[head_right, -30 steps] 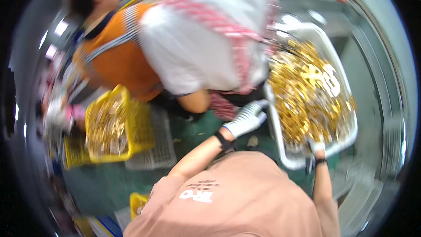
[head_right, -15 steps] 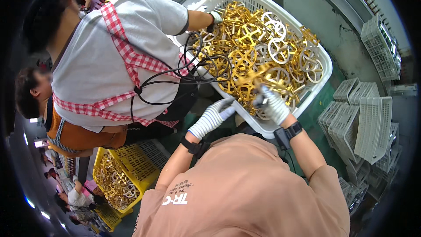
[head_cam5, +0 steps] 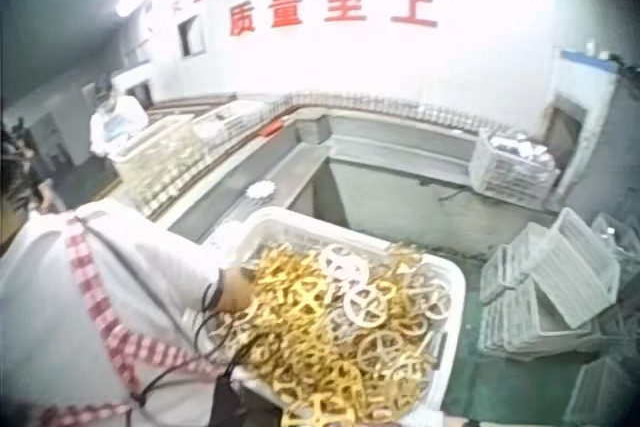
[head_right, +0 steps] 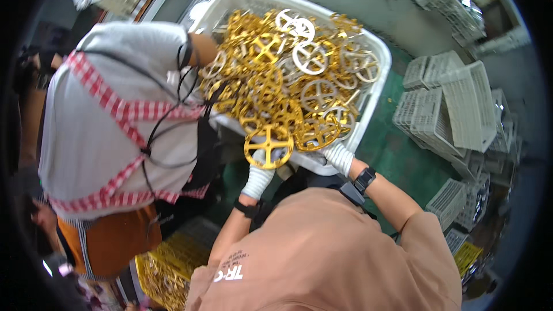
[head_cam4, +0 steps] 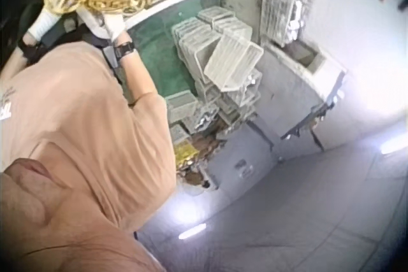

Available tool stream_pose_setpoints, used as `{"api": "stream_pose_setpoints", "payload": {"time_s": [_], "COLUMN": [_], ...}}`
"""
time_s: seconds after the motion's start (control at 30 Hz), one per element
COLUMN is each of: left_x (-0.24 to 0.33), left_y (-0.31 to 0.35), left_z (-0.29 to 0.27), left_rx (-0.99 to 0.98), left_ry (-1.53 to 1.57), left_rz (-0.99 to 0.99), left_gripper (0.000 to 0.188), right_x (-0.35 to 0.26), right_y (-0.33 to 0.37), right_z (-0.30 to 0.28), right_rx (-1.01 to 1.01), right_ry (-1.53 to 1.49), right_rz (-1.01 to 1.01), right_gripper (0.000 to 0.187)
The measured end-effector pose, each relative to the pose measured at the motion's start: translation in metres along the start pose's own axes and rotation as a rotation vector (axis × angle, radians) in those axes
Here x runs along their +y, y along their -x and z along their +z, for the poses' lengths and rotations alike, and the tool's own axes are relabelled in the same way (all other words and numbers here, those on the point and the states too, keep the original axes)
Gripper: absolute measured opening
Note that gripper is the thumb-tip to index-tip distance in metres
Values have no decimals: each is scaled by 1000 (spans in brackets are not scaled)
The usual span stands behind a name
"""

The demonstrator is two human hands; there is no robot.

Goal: Picking up large gold and silver gear-like parts from baskets and mounting them onto a moving circular assembly rack.

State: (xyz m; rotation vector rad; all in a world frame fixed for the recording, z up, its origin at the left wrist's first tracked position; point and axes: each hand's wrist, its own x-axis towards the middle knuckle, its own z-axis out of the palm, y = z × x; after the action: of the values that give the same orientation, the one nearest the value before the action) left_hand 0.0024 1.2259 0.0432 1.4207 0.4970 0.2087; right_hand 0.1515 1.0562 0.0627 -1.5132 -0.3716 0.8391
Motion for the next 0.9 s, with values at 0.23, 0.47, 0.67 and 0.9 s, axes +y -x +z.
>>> {"api": "stream_pose_setpoints", "payload": {"time_s": [0.23,0.47,0.67,0.9], "left_x": [-20,15,47,149], "left_y": [16,-20,-122,-288], "left_z": [23,116,256,408], "left_rx": [108,63,16,-295], "left_ry": [34,-18,76,373], "left_rz": [-196,-164,-184,-326], "left_gripper": [20,31,31,35], "right_x": [-41,-92,-89,-165], "right_y": [7,-55,-152,-202], "right_z": [-72,-177,-394,-517], "right_rx": [14,92,172,-19], "right_ry": [-300,-422,-732,-138], "right_rz": [431,400,298,564], "right_gripper": [23,25,30,30]}}
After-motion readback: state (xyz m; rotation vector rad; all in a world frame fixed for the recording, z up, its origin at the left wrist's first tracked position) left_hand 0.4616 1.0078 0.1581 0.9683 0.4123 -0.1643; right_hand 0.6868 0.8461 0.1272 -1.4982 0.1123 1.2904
